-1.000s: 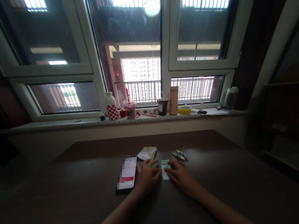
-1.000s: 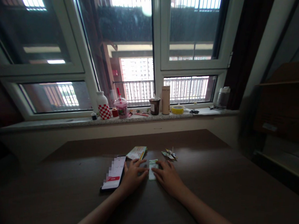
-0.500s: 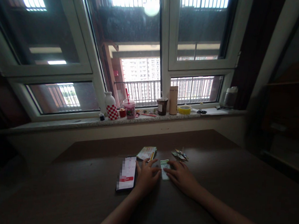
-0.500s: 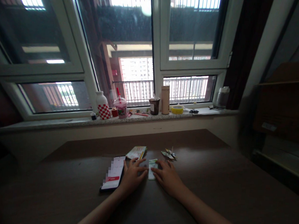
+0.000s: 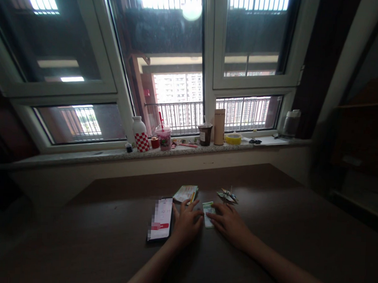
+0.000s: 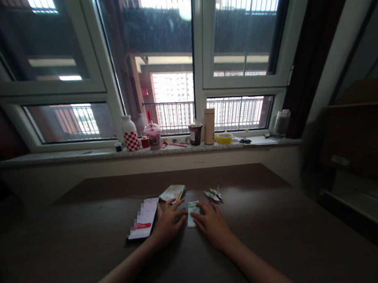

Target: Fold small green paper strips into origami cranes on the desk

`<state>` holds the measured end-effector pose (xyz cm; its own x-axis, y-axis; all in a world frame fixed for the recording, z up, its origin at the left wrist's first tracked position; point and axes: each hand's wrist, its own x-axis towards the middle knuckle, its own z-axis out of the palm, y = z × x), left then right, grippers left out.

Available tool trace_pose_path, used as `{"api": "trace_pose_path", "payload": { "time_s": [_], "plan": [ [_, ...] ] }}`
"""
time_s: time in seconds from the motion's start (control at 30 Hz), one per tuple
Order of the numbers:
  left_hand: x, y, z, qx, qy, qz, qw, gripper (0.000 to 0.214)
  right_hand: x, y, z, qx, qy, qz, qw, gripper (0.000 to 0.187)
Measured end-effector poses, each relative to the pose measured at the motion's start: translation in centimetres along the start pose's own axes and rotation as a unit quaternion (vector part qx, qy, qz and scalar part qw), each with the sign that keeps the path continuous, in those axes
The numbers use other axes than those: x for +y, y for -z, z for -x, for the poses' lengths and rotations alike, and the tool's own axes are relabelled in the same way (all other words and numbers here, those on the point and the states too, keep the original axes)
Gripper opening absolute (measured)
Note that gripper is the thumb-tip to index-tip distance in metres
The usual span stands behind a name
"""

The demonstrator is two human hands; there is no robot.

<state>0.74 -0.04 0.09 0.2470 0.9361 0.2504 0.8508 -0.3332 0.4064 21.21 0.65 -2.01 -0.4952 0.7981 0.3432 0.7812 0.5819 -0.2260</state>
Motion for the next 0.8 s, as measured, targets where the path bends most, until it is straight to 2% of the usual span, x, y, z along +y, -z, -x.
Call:
{"api": "trace_pose_path", "payload": {
  "time_s": [0.43, 0.57, 0.63, 0.8],
  "plan": [
    [0.1, -0.4, 0.0, 0.02, 0.012, -0.057, 0.998, 0.012, 0.1, 0.1, -0.2, -0.008, -0.003, -0.017, 1.0, 0.033],
    [-0.1, -0.4, -0.3, 0.02, 0.022, -0.059, 0.998, 0.027, 0.2, 0.1, -0.2, -0.011, -0.001, -0.022, 1.0, 0.034],
    [-0.4, -0.5, -0.3, 0.014, 0.012, -0.069, 0.997, 0.033, 0.3, 0.1, -0.2, -0.012, 0.0, -0.028, 1.0, 0.034],
    [-1.1, -0.4, -0.5, -0.004, -0.031, -0.104, 0.994, 0.03, 0.3, 0.1, -0.2, -0.011, -0.004, -0.031, 0.999, 0.034]
  ]
}}
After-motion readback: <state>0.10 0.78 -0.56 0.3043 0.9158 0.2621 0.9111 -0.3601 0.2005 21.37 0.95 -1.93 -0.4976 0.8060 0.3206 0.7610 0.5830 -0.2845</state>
